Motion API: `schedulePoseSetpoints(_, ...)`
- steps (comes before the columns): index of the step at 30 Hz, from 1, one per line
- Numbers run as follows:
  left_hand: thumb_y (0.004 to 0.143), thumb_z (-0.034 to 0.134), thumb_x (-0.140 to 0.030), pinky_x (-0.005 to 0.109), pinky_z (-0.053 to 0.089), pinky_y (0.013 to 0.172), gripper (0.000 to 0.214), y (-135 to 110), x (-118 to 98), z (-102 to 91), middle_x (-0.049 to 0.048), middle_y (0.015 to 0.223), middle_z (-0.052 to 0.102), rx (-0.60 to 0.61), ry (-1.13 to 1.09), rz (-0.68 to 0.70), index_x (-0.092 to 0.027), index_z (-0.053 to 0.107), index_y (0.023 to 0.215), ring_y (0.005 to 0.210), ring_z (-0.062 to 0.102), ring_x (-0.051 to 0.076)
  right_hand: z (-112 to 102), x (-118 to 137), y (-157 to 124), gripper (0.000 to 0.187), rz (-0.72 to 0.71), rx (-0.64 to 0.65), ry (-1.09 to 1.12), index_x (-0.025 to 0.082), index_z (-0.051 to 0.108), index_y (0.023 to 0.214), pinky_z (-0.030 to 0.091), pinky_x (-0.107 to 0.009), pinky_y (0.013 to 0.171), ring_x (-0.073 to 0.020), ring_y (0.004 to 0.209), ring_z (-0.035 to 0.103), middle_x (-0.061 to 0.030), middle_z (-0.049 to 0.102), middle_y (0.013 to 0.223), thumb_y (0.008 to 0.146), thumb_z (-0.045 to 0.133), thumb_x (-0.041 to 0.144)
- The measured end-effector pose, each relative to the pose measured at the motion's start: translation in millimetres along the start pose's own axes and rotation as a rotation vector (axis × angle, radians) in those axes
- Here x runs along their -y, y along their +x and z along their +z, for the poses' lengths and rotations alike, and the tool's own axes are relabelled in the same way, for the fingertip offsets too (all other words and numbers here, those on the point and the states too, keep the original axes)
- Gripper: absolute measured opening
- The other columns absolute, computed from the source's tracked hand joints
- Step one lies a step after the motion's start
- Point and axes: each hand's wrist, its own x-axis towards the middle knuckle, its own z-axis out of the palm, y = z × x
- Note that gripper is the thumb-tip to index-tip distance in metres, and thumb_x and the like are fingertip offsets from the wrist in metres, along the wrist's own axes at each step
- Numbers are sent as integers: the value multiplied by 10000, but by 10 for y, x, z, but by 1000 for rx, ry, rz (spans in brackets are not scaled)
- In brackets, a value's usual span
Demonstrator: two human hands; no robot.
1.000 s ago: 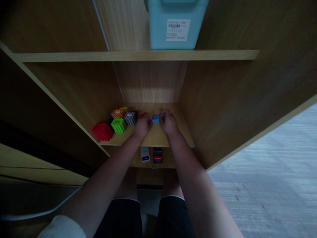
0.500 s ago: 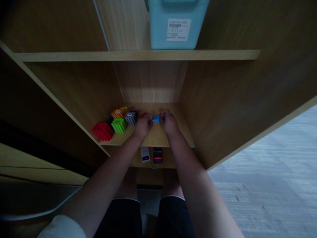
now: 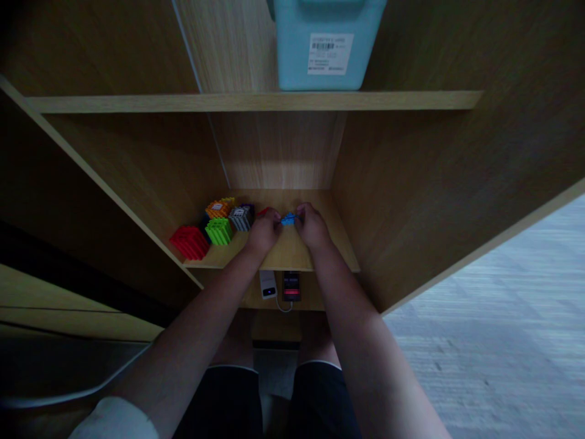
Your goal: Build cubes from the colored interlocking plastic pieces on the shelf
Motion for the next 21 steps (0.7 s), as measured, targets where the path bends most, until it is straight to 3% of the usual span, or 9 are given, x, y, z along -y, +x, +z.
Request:
schedulePoseSetpoints(11,919,667,-40,397,591,1013,256,-17,-47,-34,87,1098,800,6,26,-17,-216,703,1102,1048,753,249,-5,-30,19,192,-104,15,-68,235,733,1039,579,-480,1038,-295,1059,726,-111,779,1107,893,618,185)
schedulePoseSetpoints(17,919,655,-50,390,595,1011,257,-13,-54,-40,78,1091,802,12,45,-12,-215,696,1112,1035,754,244,-8,-27,23,151,-57,-40,-46,236,707,1031,578,-479,1042,-297,1059,724,-121,775,1108,957,576,240)
schedulePoseSetpoints(21,909,654,-37,394,595,1012,265,-16,-53,-40,82,1092,801,-2,29,-7,-216,689,1102,1050,754,247,-20,-48,14,228,30,-75,-34,230,681,1058,586,-452,1029,-281,1058,738,-114,785,1121,893,547,146)
